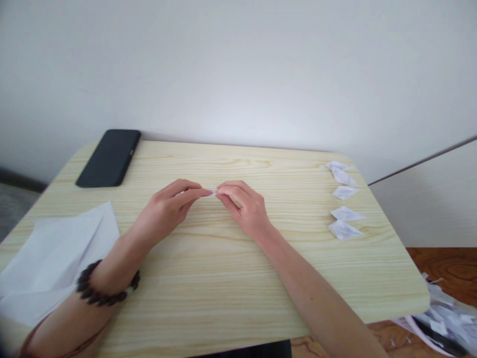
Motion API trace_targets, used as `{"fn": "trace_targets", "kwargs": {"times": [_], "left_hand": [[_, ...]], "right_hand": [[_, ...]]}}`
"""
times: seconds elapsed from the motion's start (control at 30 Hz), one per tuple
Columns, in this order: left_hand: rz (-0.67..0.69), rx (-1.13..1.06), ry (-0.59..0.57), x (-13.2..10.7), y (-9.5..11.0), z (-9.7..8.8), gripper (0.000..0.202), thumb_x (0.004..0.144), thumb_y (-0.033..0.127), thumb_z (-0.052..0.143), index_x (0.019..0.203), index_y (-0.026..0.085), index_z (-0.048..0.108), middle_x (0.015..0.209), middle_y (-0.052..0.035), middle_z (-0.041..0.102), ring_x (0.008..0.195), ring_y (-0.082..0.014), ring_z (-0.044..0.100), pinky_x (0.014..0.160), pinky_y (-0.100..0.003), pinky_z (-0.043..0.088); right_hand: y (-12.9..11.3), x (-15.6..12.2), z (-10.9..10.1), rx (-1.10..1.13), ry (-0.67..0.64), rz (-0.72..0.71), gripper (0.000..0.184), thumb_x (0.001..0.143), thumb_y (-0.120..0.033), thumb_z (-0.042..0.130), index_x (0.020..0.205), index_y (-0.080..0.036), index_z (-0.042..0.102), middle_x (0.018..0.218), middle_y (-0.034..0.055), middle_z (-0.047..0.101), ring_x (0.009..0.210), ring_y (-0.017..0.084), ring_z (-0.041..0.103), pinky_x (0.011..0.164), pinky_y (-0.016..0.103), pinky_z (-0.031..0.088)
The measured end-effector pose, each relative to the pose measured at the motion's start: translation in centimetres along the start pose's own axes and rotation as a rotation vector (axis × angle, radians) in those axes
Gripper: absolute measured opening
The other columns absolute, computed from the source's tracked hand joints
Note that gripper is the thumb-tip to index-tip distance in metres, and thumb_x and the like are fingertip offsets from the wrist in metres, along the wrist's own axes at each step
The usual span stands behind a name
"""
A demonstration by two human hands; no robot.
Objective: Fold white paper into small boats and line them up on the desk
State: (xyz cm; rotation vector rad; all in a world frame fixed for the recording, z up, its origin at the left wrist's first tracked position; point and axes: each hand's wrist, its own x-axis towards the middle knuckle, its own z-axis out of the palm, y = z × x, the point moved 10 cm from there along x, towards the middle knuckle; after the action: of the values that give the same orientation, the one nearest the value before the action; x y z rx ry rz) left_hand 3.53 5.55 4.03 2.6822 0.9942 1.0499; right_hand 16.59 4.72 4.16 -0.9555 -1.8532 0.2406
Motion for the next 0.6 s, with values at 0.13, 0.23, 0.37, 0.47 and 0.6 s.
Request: {"fn": "trace_targets", "kwargs": {"times": [0.13,0.23,0.37,0.47,0.6], "left_hand": [[-0.004,-0.001,-0.003,0.0,0.1,-0.1,0.033,0.088,0.002,0.048,0.11,0.02,0.065,0.095,-0.0048,0.066,0.088,-0.0154,0.062,0.077,-0.027,0.051],[-0.008,-0.031,-0.029,0.1,0.3,0.0,0.032,0.089,0.005,0.048,0.113,0.021,0.063,0.097,-0.0054,0.066,0.088,-0.0152,0.062,0.077,-0.027,0.051],[0.015,0.003,-0.066,0.2,0.7,0.1,0.038,0.09,0.005,0.045,0.119,0.024,0.06,0.096,-0.0047,0.064,0.087,-0.0151,0.06,0.075,-0.027,0.05],[0.043,0.05,-0.053,0.3,0.9,0.0,0.039,0.088,0.002,0.044,0.115,0.024,0.062,0.092,-0.0041,0.062,0.084,-0.0157,0.058,0.073,-0.028,0.048],[0.045,0.073,-0.014,0.3,0.9,-0.4,0.037,0.086,0.0,0.045,0.11,0.023,0.064,0.091,-0.0043,0.061,0.083,-0.0169,0.055,0.073,-0.03,0.047]], "right_hand": [[1.2,-0.3,0.2,0.069,0.016,0.114,0.016,0.085,-0.023,0.066,0.1,-0.023,0.062,0.092,0.0019,0.071,0.078,0.013,0.069,0.075,0.028,0.058],[1.8,-0.5,0.2,0.095,0.036,0.165,0.017,0.085,-0.024,0.066,0.101,-0.024,0.061,0.091,0.0009,0.07,0.077,0.013,0.069,0.075,0.029,0.059],[2.1,-0.7,0.2,0.133,0.053,0.191,0.018,0.084,-0.025,0.066,0.101,-0.024,0.06,0.092,0.001,0.07,0.079,0.014,0.069,0.077,0.031,0.059],[2.4,-0.7,0.4,0.183,0.043,0.223,0.023,0.082,-0.026,0.069,0.103,-0.023,0.06,0.093,0.0011,0.07,0.08,0.014,0.069,0.078,0.031,0.059],[2.8,-0.6,0.5,0.188,0.017,0.261,0.024,0.079,-0.029,0.072,0.1,-0.022,0.063,0.091,0.0014,0.071,0.077,0.014,0.069,0.076,0.03,0.059]]}}
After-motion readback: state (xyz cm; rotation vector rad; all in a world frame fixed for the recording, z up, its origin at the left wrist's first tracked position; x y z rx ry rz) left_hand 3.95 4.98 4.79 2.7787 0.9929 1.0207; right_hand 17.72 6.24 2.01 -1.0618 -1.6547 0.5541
